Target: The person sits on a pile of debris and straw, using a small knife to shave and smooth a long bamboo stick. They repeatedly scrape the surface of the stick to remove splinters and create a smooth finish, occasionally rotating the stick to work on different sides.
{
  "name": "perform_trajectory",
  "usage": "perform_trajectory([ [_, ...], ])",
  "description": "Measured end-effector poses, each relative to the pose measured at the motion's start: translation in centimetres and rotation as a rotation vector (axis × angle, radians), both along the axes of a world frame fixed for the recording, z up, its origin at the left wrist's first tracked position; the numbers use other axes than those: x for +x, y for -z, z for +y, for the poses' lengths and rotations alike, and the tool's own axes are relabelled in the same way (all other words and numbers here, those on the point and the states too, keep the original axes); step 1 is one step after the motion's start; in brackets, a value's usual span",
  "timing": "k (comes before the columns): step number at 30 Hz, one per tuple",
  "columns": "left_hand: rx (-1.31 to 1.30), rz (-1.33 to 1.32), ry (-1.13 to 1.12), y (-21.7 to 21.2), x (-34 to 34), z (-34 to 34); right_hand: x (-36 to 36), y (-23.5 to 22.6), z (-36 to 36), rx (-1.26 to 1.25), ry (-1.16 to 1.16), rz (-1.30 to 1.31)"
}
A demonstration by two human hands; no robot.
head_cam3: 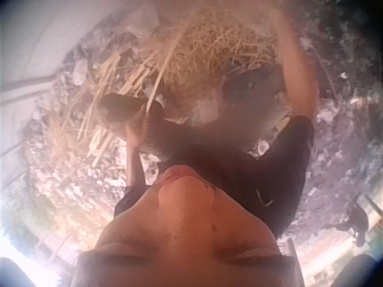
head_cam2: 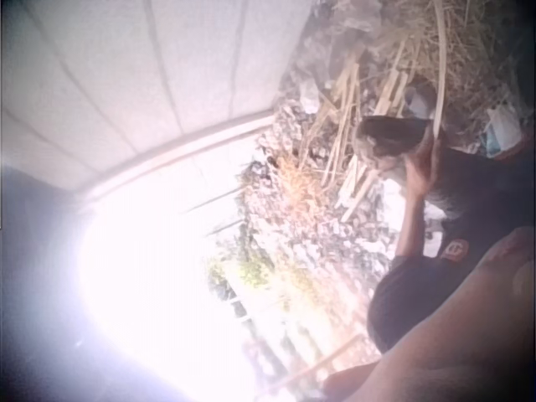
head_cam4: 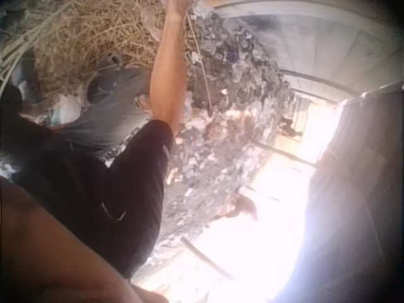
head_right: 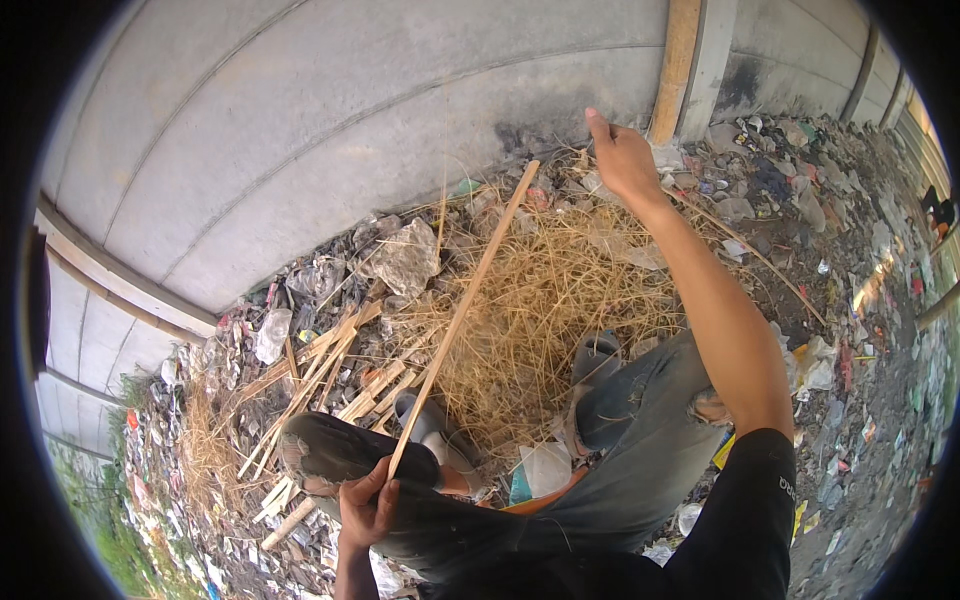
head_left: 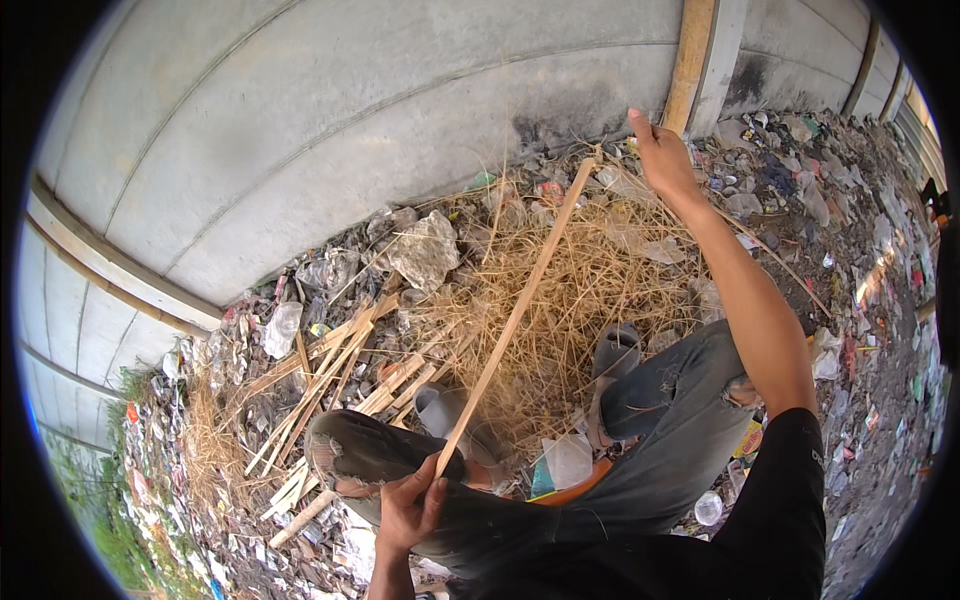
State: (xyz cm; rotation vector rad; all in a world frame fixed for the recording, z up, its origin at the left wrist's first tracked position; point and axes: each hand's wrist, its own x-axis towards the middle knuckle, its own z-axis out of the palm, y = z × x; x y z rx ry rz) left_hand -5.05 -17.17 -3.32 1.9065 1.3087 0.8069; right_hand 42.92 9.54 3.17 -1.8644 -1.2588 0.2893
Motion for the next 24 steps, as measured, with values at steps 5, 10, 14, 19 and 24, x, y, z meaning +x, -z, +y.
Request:
perform_trajectory([
  [5,-0.096,-0.046,-0.064,-0.4,-0.3,-0.2,0.5,0.6,-1.1,0.011,-0.102,0.25],
  [10,-0.136,-0.089,-0.083,-1.0,0.3,0.4,-6.6,-1.0,-5.4,0.152,-0.383,0.12],
  [14,-0.098,-0.081,-0.088,-0.8,0.3,0.6,-9.7,-2.1,-7.7,0.104,-0.528,0.135],
  [19,-0.028,-0.041,-0.048,-0.8,1.0,0.7,-9.8,-2.4,-8.0,0.061,-0.53,-0.107],
  [24,0.059,0.062,0.001,-0.5,0.7,0.8,-7.8,-3.1,-6.7,0.037,-0.364,-0.193],
])
